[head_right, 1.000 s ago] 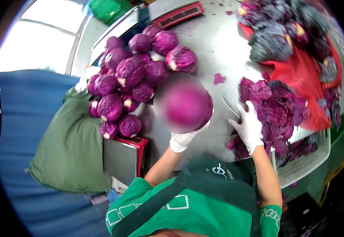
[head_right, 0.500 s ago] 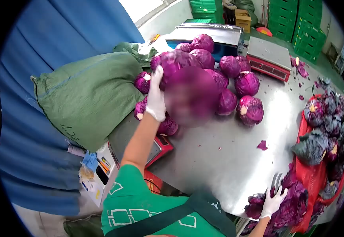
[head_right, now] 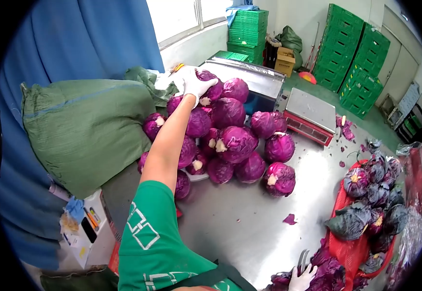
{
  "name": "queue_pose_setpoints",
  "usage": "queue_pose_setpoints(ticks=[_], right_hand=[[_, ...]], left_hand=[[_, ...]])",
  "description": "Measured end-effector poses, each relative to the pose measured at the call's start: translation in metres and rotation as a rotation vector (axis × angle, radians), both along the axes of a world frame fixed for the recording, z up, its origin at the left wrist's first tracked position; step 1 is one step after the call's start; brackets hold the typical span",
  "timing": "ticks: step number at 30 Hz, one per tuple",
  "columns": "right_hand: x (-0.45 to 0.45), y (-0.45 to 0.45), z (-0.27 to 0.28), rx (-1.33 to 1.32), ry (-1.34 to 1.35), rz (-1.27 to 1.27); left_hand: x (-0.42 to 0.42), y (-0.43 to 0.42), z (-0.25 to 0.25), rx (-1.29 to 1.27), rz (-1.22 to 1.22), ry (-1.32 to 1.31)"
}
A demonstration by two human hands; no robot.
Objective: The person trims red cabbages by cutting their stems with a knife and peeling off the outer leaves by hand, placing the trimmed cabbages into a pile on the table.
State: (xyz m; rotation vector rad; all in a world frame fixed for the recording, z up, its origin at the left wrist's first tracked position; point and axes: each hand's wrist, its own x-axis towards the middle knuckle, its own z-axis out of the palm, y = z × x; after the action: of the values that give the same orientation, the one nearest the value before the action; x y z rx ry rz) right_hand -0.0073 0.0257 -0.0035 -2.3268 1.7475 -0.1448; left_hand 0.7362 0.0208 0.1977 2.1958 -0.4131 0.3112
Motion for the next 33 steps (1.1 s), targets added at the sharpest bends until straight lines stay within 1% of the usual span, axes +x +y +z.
queue_pose_setpoints(ticks=[2,3,4,5,6,7,8,9,10,11,12,14,16,18,19,20,22,23,24,25,26,27,28,29,30,31,32,33], right_hand=[[-0.023,-0.011,-0.044,0.067,0.141,-0.116],[-0.034,-0.016,-0.056,0.065,0.145,-0.081],[-0.032,-0.015,-0.054,0.049,0.155,-0.069],[-0.03,-0.013,-0.052,0.075,0.151,-0.11],[-0.016,-0.009,-0.038,0.099,0.142,-0.145],[-0.01,-0.006,-0.027,0.1,0.147,-0.13],[-0.004,-0.003,-0.018,-0.045,0.105,-0.03],[-0.003,-0.001,-0.013,-0.189,0.064,0.071],[-0.01,-0.003,-0.021,-0.188,0.069,0.087],[-0.018,-0.009,-0.039,-0.082,0.104,-0.008],[-0.023,-0.012,-0.051,0.025,0.141,-0.098],[-0.025,-0.011,-0.052,0.0,0.105,-0.054],[-0.028,-0.014,-0.059,-0.01,0.115,-0.045],[-0.032,-0.018,-0.072,-0.15,0.168,0.017],[-0.026,-0.019,-0.06,0.015,0.186,-0.02],[-0.023,-0.017,-0.053,0.015,0.201,0.056],[-0.024,-0.013,-0.048,-0.178,0.269,0.151],[-0.023,-0.012,-0.044,-0.198,0.217,0.192],[-0.026,-0.038,-0.069,-0.67,-0.28,0.549],[-0.033,-0.04,-0.072,-0.652,-0.285,0.602],[-0.04,-0.037,-0.072,-0.509,-0.016,0.487],[-0.04,-0.033,-0.069,-0.372,0.253,0.363],[-0.035,-0.029,-0.062,-0.352,0.218,0.375],[-0.033,-0.034,-0.062,-0.349,0.223,0.408],[-0.028,-0.038,-0.063,-0.488,0.025,0.494],[-0.019,-0.02,-0.039,-0.205,0.292,0.303],[0.004,-0.001,-0.007,-0.04,0.347,0.245],[0.003,-0.002,-0.014,-0.072,0.345,0.258]], left_hand=[[0.034,-0.01,-0.019,-0.063,0.001,0.076],[0.049,-0.018,-0.026,0.013,0.033,-0.004],[0.041,-0.007,-0.006,0.113,-0.113,0.147],[0.035,-0.006,0.003,0.237,-0.094,0.075],[0.031,-0.008,0.012,0.36,-0.071,-0.002],[0.032,-0.003,0.02,0.47,-0.127,0.008],[0.041,0.0,0.006,0.349,-0.185,0.006],[0.042,0.006,0.004,0.312,-0.201,0.02],[0.045,0.01,-0.004,0.276,-0.216,0.038],[0.044,0.014,-0.012,0.264,-0.183,0.038],[0.026,0.025,-0.015,0.22,-0.114,-0.089],[-0.028,0.061,-0.024,-0.165,-0.26,-0.279],[-0.103,0.117,-0.024,-0.237,-0.405,-0.422],[-0.178,0.181,-0.028,-0.255,-0.464,-0.451],[-0.211,0.215,-0.031,-0.205,-0.464,-0.457],[-0.239,0.247,-0.038,-0.155,-0.456,-0.456],[-0.283,0.308,-0.059,-0.194,-0.26,-0.564],[-0.3,0.339,-0.069,-0.154,-0.11,-0.566],[-0.316,0.376,-0.078,-0.012,0.02,-0.345],[-0.323,0.406,-0.089,-0.074,0.147,-0.352],[-0.327,0.437,-0.102,-0.137,0.269,-0.364],[-0.33,0.474,-0.123,-0.075,0.363,-0.324],[-0.333,0.514,-0.146,-0.014,0.451,-0.281],[-0.336,0.552,-0.168,0.025,0.592,-0.191],[-0.338,0.59,-0.185,0.063,0.728,-0.103],[-0.336,0.629,-0.201,0.095,0.852,-0.051],[-0.33,0.665,-0.213,0.127,0.968,0.0],[-0.321,0.701,-0.228,0.16,1.077,0.066]])
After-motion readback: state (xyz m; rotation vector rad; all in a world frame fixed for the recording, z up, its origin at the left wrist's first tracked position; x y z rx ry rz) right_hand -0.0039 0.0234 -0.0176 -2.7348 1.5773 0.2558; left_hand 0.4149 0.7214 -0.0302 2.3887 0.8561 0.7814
